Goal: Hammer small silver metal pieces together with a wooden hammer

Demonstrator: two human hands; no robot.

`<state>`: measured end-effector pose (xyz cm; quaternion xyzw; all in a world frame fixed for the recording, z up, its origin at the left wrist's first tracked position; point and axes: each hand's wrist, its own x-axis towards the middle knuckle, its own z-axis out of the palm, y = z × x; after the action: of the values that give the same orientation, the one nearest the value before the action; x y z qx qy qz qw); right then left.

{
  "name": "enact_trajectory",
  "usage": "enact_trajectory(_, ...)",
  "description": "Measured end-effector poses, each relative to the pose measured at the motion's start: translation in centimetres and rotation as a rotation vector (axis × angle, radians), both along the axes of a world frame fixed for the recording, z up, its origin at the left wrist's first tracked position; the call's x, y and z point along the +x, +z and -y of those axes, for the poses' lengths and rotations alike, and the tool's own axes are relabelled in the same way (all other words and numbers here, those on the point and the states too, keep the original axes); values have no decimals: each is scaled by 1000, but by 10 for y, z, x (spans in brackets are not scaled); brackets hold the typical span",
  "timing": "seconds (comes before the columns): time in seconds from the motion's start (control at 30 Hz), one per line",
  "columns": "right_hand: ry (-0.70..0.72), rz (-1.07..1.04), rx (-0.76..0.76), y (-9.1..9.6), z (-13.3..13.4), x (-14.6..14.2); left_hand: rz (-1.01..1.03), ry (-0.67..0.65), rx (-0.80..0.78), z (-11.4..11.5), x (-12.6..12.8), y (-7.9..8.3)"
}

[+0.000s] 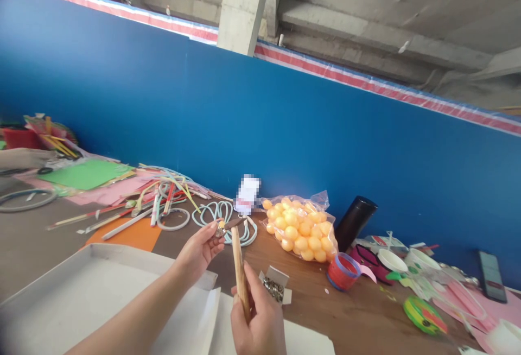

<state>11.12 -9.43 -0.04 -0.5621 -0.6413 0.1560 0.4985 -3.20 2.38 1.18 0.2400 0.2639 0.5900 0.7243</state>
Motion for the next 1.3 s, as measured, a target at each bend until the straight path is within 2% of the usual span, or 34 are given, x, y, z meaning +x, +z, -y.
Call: enact_trajectory(1.3,-13,48,22,-3,-2,-1,-15,30,-31,-1,0,-2)
